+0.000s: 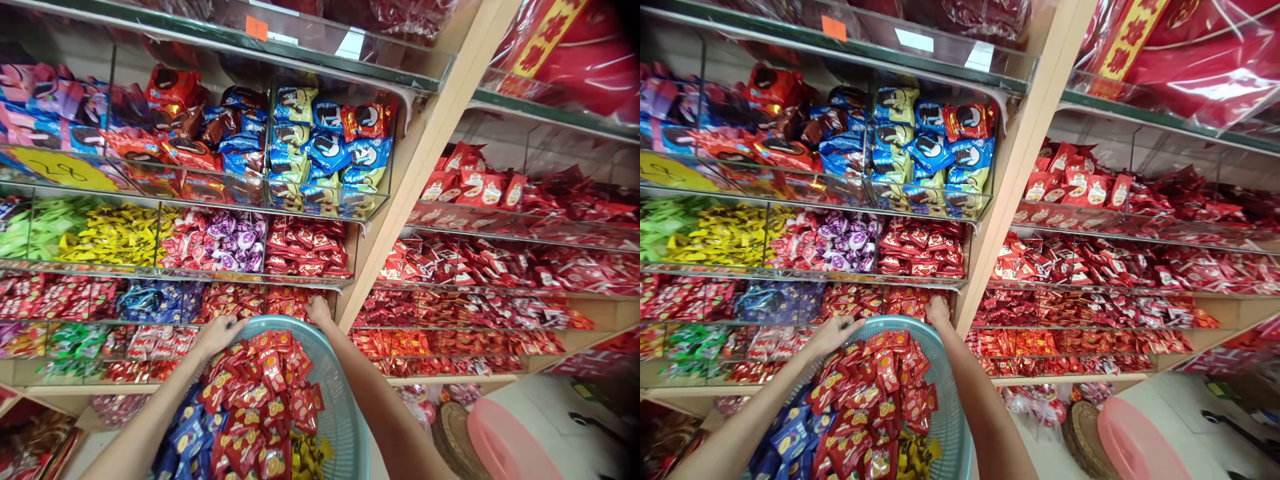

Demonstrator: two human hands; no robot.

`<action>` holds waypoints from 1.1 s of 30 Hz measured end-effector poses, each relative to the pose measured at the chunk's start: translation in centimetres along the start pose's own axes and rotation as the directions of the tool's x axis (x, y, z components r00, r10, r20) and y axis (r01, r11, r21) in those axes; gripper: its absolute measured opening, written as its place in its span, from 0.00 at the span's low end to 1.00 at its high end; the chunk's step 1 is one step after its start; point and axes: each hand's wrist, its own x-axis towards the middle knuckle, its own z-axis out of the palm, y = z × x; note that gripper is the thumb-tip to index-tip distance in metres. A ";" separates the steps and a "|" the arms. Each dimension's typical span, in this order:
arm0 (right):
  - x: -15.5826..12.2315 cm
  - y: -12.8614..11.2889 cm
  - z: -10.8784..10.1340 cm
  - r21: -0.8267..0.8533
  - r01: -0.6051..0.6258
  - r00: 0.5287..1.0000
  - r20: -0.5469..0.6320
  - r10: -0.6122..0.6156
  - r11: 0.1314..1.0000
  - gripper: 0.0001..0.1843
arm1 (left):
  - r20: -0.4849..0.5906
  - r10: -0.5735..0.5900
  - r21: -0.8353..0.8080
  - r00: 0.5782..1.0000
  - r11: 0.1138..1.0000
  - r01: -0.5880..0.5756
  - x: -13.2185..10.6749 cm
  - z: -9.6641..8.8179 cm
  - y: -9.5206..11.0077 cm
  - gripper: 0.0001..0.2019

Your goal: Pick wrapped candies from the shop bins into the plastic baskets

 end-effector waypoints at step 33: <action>-9.5 1.7 -7.2 0.579 0.392 0.822 0.130 -0.555 0.715 0.10 | 0.005 -0.009 -0.031 1.000 0.999 0.010 -0.2 0.2 0.1 0.21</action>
